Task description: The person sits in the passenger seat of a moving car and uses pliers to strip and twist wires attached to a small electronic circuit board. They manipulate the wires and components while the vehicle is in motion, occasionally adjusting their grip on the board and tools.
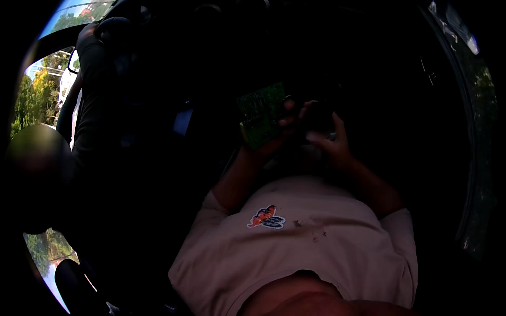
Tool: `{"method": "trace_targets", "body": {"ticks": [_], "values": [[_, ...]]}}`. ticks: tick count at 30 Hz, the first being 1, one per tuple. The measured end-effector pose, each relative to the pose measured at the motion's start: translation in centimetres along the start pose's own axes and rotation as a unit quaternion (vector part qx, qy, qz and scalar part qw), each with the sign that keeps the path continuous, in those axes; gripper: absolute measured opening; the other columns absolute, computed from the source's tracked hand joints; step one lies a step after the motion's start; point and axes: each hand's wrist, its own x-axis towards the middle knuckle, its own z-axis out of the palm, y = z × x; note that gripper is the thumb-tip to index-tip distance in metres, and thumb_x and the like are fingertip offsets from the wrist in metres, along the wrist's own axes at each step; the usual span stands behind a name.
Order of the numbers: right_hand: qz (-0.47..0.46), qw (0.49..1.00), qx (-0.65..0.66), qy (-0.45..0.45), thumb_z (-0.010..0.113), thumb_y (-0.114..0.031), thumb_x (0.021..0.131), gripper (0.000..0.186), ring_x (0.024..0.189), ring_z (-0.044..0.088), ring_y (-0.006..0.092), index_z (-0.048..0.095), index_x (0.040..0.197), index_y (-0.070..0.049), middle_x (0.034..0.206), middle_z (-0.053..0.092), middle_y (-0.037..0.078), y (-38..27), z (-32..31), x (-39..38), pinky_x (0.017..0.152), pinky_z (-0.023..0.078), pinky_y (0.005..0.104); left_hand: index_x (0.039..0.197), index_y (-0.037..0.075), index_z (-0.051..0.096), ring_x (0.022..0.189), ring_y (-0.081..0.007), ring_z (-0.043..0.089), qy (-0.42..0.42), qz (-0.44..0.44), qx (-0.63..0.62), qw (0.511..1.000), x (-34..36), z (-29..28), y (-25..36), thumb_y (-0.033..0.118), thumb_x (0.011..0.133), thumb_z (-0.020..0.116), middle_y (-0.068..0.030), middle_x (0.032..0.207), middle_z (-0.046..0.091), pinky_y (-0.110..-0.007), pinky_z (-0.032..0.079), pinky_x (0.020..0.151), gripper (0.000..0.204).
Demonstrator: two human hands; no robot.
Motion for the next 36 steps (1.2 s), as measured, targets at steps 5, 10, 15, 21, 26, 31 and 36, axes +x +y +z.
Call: {"method": "trace_targets", "body": {"ticks": [5, 10, 15, 21, 26, 31, 36], "values": [[0.026, 0.998, 0.050, 0.014, 0.063, -0.011, 0.073, 0.055, 0.096, 0.053, 0.0165, 0.044, 0.123, -0.002, 0.099, 0.053, 0.007, 1.6, -4.0, 9.1, 0.090, 0.042, 0.0329, 0.122, 0.004, 0.047, 0.083, -0.0214, 0.052, 0.076, -0.016, -0.049, 0.996, 7.3, -4.2, 5.9, 0.042, 0.093, 0.043, -0.0135, 0.108, 0.052, -0.031, 0.044, 0.065, 0.048], [0.010, 0.999, 0.030, 0.028, 0.062, -0.010, 0.071, 0.054, 0.095, 0.053, 0.0158, 0.045, 0.122, -0.002, 0.098, 0.053, 0.007, 2.2, -6.3, 16.0, 0.088, 0.042, 0.0313, 0.119, -0.003, 0.045, 0.085, -0.0193, 0.052, 0.061, -0.007, -0.001, 0.998, 13.2, -5.0, 10.6, 0.041, 0.088, 0.051, -0.0123, 0.108, 0.052, -0.030, 0.043, 0.067, 0.054], [0.019, 0.999, 0.021, 0.033, 0.061, -0.008, 0.073, 0.051, 0.094, 0.054, 0.0150, 0.046, 0.122, -0.003, 0.098, 0.054, 0.006, 1.3, -2.8, 7.7, 0.086, 0.044, 0.0298, 0.116, -0.003, 0.045, 0.085, -0.0182, 0.052, 0.078, 0.010, 0.010, 0.997, 6.2, -1.9, 4.9, 0.040, 0.087, 0.054, -0.0108, 0.107, 0.051, -0.030, 0.043, 0.068, 0.053], [0.015, 0.997, 0.049, 0.057, 0.061, -0.006, 0.073, 0.050, 0.095, 0.055, 0.0161, 0.046, 0.121, -0.002, 0.099, 0.054, 0.006, -0.3, 1.7, -1.3, 0.087, 0.044, 0.0305, 0.121, 0.001, 0.043, 0.086, -0.0213, 0.051, 0.067, -0.007, -0.049, 0.997, -1.1, 1.8, -1.0, 0.040, 0.087, 0.053, -0.0115, 0.109, 0.047, -0.033, 0.043, 0.071, 0.053], [0.022, 0.994, 0.087, 0.062, 0.061, -0.005, 0.074, 0.050, 0.096, 0.055, 0.0159, 0.045, 0.121, -0.002, 0.102, 0.053, 0.007, -0.7, 3.6, -5.6, 0.087, 0.044, 0.0295, 0.122, 0.002, 0.042, 0.087, -0.0224, 0.050, 0.061, 0.013, -0.075, 0.995, -4.4, 3.6, -4.1, 0.035, 0.088, 0.052, -0.0123, 0.109, 0.046, -0.036, 0.043, 0.073, 0.048], [0.046, 0.993, 0.083, 0.072, 0.060, -0.005, 0.074, 0.050, 0.095, 0.054, 0.0151, 0.045, 0.121, -0.001, 0.100, 0.053, 0.007, -1.9, 4.6, -7.5, 0.086, 0.044, 0.0289, 0.114, -0.003, 0.043, 0.093, -0.0222, 0.052, 0.093, -0.001, -0.084, 0.992, -5.7, 5.3, -5.4, 0.034, 0.088, 0.053, -0.0112, 0.108, 0.047, -0.036, 0.046, 0.078, 0.046], [0.050, 0.993, 0.070, 0.083, 0.061, -0.003, 0.073, 0.051, 0.096, 0.055, 0.0155, 0.045, 0.122, -0.001, 0.101, 0.054, 0.007, -2.2, 4.6, -7.3, 0.085, 0.044, 0.0287, 0.111, 0.001, 0.047, 0.090, -0.0215, 0.051, 0.138, -0.011, -0.102, 0.985, -5.5, 5.5, -5.1, 0.034, 0.086, 0.054, -0.0087, 0.105, 0.048, -0.037, 0.045, 0.076, 0.042]]}}
